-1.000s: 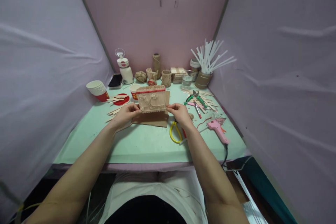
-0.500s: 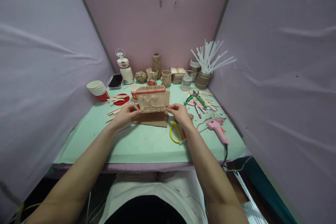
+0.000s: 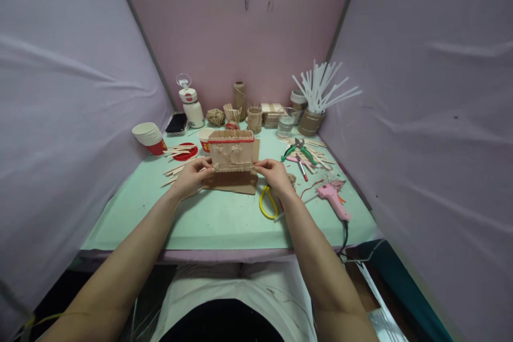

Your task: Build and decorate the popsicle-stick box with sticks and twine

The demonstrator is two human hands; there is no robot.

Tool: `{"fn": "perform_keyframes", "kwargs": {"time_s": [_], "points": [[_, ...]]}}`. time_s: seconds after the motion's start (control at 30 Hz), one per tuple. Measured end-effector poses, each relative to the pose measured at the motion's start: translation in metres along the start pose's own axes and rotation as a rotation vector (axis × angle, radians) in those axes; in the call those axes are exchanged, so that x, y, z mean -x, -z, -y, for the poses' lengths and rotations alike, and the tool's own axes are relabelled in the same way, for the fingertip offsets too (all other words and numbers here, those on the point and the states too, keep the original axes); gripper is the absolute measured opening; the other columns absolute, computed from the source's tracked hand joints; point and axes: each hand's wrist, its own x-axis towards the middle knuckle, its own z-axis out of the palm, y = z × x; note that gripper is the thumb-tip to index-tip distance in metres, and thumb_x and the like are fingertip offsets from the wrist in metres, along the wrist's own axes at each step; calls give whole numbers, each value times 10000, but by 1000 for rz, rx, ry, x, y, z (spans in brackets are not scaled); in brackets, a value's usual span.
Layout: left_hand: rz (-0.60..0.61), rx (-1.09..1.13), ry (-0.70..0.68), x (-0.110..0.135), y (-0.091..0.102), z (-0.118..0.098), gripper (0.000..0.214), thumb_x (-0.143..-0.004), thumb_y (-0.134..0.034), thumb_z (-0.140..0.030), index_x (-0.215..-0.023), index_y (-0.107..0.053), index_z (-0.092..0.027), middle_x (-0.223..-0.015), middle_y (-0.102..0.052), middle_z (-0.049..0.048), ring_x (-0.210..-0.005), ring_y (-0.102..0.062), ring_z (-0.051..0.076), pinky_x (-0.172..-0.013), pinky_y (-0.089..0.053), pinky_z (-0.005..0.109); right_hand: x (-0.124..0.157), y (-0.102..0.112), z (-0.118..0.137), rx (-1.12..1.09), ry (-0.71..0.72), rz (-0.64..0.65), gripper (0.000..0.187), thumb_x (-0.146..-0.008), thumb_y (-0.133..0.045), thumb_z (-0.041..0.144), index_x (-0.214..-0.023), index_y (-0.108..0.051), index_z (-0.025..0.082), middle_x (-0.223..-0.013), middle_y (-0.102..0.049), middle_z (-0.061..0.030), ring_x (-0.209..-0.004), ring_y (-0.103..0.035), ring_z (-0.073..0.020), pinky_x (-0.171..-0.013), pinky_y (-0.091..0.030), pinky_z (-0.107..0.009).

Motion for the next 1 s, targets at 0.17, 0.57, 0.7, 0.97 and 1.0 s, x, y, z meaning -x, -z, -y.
{"fn": "perform_keyframes", "kwargs": {"time_s": [0.17, 0.57, 0.7, 0.97, 1.0], "points": [[-18, 178, -21, 1, -6, 2, 305, -699, -688, -417, -697, -492, -183, -1307, -563, 120, -1045, -609, 231, -817, -470, 350, 3, -2, 11, 1, 13, -19, 248, -552, -792, 363, -672, -658, 191, -937, -739, -66, -916, -662, -217, -865, -479, -348], [-69, 383, 133, 2, -16, 1, 352, -650, -731, -425, -696, -476, -186, -843, -622, 15, -642, -556, 104, -573, -432, 246, 1, 0, 16, 59, -18, -40, 241, -554, -782, 355, -691, -674, 189, -798, -737, -45, -792, -664, -205, -793, -488, -335], [-50, 466, 197, 1, -13, 2, 347, -641, -755, -383, -670, -474, -182, -738, -572, -19, -602, -530, 84, -560, -443, 240, 2, 0, 17, 61, -54, -7, 219, -561, -773, 323, -700, -681, 182, -724, -726, -34, -739, -661, -195, -766, -482, -321], [-48, 513, 203, 2, -14, 2, 353, -605, -782, -351, -730, -504, -174, -689, -542, -44, -600, -535, 84, -568, -447, 221, 3, 1, 19, 100, -50, 7, 233, -575, -759, 340, -708, -671, 169, -724, -718, -34, -734, -648, -186, -740, -468, -307], [-43, 496, 193, 2, -14, 3, 350, -603, -783, -338, -753, -512, -174, -717, -555, -41, -615, -540, 84, -580, -448, 219, 2, 2, 18, 108, -40, 0, 235, -572, -759, 338, -706, -668, 168, -728, -716, -32, -723, -640, -179, -729, -464, -301]]}}
